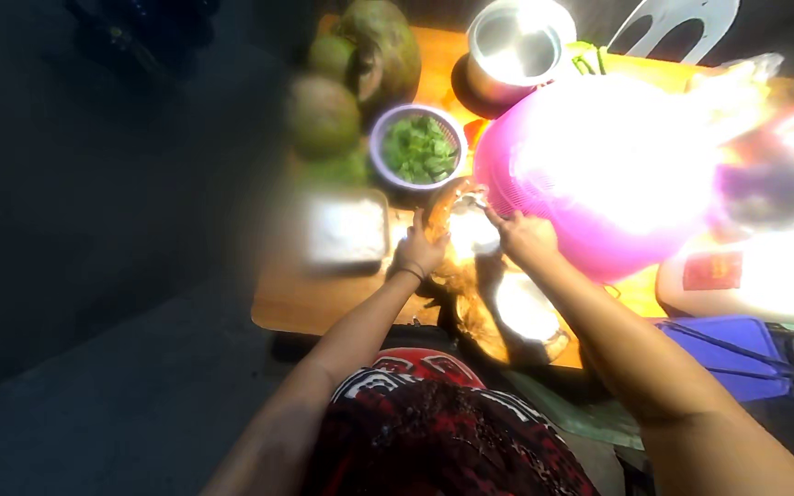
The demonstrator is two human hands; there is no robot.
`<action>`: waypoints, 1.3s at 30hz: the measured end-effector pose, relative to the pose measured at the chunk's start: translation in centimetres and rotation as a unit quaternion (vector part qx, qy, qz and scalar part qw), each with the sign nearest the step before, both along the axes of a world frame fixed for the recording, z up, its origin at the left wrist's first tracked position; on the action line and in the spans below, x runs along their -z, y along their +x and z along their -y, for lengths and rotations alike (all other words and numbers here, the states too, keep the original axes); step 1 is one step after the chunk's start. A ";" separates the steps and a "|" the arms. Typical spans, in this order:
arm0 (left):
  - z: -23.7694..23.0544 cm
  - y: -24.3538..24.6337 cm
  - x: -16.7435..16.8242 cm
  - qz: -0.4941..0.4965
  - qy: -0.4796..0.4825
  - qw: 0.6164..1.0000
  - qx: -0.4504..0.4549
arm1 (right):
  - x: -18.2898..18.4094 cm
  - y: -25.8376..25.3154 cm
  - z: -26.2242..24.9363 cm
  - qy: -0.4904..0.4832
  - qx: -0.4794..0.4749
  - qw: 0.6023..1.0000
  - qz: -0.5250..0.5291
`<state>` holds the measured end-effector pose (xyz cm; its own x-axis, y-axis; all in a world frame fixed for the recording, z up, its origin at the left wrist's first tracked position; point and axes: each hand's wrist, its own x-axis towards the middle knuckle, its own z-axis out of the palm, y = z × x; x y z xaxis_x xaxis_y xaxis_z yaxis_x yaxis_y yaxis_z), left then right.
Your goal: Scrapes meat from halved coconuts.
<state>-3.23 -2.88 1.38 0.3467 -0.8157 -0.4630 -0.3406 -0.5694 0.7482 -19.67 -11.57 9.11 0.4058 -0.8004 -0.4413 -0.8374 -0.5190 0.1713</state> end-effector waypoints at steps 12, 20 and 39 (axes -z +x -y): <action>0.1 -0.1 -0.3 -0.007 0.000 1.000 0.000 | 0.3 -0.1 0.1 0.016 0.016 1.000 -0.011; 0.3 0.0 0.3 0.012 0.000 1.000 -0.001 | -2.1 1.0 -1.4 0.089 0.057 0.991 -0.080; -0.1 -0.1 -0.1 -0.004 0.003 1.000 -0.002 | -2.3 0.2 -1.1 0.122 0.075 0.987 -0.079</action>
